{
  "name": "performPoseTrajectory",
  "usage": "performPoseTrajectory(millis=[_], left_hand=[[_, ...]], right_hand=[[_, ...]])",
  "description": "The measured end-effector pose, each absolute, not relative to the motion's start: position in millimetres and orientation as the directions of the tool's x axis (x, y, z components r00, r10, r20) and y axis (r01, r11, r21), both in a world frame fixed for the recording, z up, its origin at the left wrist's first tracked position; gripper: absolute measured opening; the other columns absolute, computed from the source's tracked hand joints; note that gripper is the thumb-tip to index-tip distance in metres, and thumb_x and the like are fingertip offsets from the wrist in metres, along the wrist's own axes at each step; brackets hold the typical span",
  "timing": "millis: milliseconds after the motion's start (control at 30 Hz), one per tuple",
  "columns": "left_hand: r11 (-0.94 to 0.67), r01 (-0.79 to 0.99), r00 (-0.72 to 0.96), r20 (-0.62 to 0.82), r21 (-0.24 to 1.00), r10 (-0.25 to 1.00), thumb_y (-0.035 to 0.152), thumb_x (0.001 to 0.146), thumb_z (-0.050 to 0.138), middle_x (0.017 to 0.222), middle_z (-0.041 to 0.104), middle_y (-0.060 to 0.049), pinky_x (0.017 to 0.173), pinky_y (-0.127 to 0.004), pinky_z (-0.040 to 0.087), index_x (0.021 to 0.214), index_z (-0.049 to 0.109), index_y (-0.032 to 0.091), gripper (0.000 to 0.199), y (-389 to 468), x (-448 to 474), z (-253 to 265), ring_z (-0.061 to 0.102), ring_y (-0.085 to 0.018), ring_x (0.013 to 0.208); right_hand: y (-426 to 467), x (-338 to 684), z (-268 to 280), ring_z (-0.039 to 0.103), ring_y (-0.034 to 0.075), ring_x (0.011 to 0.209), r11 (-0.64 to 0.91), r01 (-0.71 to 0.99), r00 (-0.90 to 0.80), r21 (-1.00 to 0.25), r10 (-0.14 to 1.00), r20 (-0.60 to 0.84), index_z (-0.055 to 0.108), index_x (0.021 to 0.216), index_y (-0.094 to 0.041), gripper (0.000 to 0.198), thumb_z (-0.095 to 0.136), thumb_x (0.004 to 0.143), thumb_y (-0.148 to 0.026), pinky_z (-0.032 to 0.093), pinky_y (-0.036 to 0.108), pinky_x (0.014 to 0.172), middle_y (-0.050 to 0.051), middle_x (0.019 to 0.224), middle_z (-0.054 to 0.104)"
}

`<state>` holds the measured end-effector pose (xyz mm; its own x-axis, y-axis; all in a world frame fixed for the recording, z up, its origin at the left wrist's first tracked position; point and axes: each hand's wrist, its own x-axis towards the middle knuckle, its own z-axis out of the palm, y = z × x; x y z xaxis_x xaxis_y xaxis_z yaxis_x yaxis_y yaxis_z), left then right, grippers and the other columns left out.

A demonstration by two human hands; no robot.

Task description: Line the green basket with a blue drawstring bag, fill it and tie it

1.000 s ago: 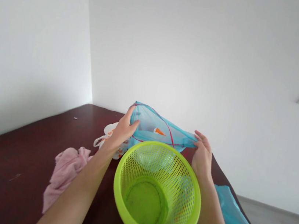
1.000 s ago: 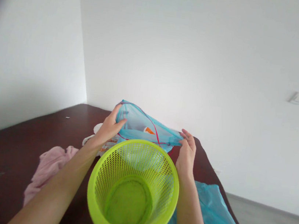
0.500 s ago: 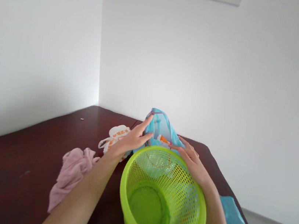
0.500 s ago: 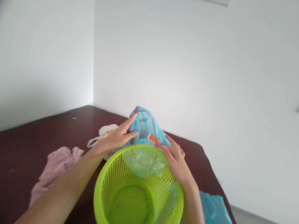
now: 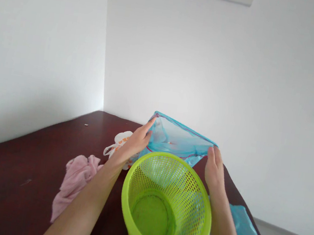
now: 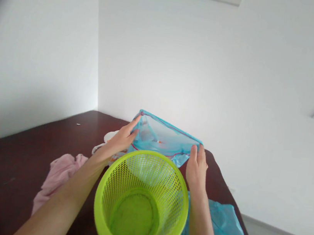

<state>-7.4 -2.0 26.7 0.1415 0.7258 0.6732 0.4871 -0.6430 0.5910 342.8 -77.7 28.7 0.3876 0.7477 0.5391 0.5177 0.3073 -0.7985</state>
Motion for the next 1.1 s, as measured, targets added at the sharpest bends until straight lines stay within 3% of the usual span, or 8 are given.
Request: performPoseTrajectory(millis=[133, 267, 400, 500, 767, 867, 1000, 1100], left_hand=[[-0.570, 0.636, 0.112, 0.669, 0.519, 0.735, 0.021, 0.115, 0.044, 0.183, 0.059, -0.014, 0.146, -0.056, 0.040, 0.187, 0.044, 0.026, 0.072, 7, -17, 16, 0.058, -0.032, 0.169], [-0.525, 0.649, 0.084, 0.634, 0.551, 0.769, 0.029, 0.111, 0.057, 0.187, 0.052, -0.018, 0.148, -0.056, 0.035, 0.188, 0.040, 0.023, 0.079, 13, -15, 7, 0.049, -0.035, 0.176], [-0.421, 0.588, -0.015, 0.529, 0.691, 0.848, 0.046, 0.109, 0.067, 0.181, 0.057, -0.022, 0.143, -0.058, 0.042, 0.187, 0.041, 0.021, 0.086, 20, -13, 5, 0.055, -0.039, 0.169], [-0.263, 0.634, -0.161, 0.457, 0.727, 0.875, 0.053, 0.110, 0.065, 0.166, 0.064, -0.025, 0.136, -0.059, 0.048, 0.184, 0.047, 0.018, 0.083, 18, -18, 9, 0.066, -0.041, 0.154], [0.011, 0.912, -0.258, 0.553, 0.410, 0.792, 0.046, 0.102, 0.080, 0.154, 0.061, -0.022, 0.127, -0.070, 0.043, 0.141, 0.086, 0.033, 0.042, -18, -37, 27, 0.051, -0.052, 0.149], [-0.003, 0.935, -0.229, 0.607, 0.356, 0.761, 0.034, 0.103, 0.077, 0.146, 0.064, -0.021, 0.119, -0.062, 0.049, 0.130, 0.086, 0.029, 0.029, -25, -32, 34, 0.056, -0.047, 0.140], [-0.233, 0.921, 0.000, 0.599, 0.311, 0.801, 0.025, 0.109, 0.063, 0.119, 0.072, -0.013, 0.106, -0.048, 0.054, 0.111, 0.082, 0.027, 0.020, -24, -12, 38, 0.067, -0.036, 0.119], [-0.238, 0.930, 0.054, 0.537, 0.280, 0.842, 0.039, 0.109, 0.072, 0.125, 0.070, -0.016, 0.105, -0.052, 0.054, 0.124, 0.087, 0.028, 0.024, -24, -3, 33, 0.066, -0.040, 0.121]], right_hand=[[-80, 340, 29, 0.042, 0.039, 0.178, 0.323, 0.341, 0.543, -0.883, 0.699, 0.465, 0.061, 0.175, -0.024, 0.089, 0.057, 0.108, -0.082, 0.029, 0.058, 0.149, 0.014, 0.188, 0.051], [-83, 331, 30, 0.053, 0.037, 0.170, 0.379, 0.246, 0.503, -0.892, 0.737, 0.452, 0.068, 0.167, -0.029, 0.078, 0.067, 0.106, -0.076, 0.036, 0.058, 0.146, 0.011, 0.180, 0.062], [-85, 325, 37, 0.080, 0.033, 0.124, 0.471, 0.017, 0.387, -0.882, 0.810, 0.440, 0.084, 0.139, -0.028, 0.054, 0.078, 0.102, -0.066, 0.055, 0.056, 0.127, 0.009, 0.132, 0.088], [-91, 323, 46, 0.081, 0.029, 0.101, 0.461, -0.163, 0.207, -0.873, 0.881, 0.426, 0.092, 0.119, -0.025, 0.043, 0.079, 0.102, -0.063, 0.061, 0.051, 0.114, 0.009, 0.105, 0.089], [-107, 316, 62, 0.080, 0.033, 0.099, 0.366, -0.204, -0.044, -0.908, 0.923, 0.381, 0.094, 0.089, -0.025, 0.053, 0.074, 0.100, -0.074, 0.063, 0.051, 0.107, 0.012, 0.099, 0.089], [-108, 318, 63, 0.081, 0.033, 0.102, 0.364, -0.257, -0.062, -0.895, 0.918, 0.391, 0.095, 0.096, -0.028, 0.049, 0.072, 0.101, -0.071, 0.063, 0.051, 0.107, 0.010, 0.105, 0.089], [-112, 315, 62, 0.082, 0.035, 0.114, 0.356, -0.238, -0.166, -0.903, 0.902, 0.399, 0.093, 0.117, -0.030, 0.053, 0.067, 0.106, -0.074, 0.061, 0.054, 0.116, 0.010, 0.117, 0.090], [-118, 308, 64, 0.083, 0.034, 0.112, 0.337, -0.297, -0.212, -0.894, 0.889, 0.405, 0.088, 0.135, -0.032, 0.054, 0.069, 0.107, -0.074, 0.063, 0.055, 0.112, 0.008, 0.120, 0.090]])
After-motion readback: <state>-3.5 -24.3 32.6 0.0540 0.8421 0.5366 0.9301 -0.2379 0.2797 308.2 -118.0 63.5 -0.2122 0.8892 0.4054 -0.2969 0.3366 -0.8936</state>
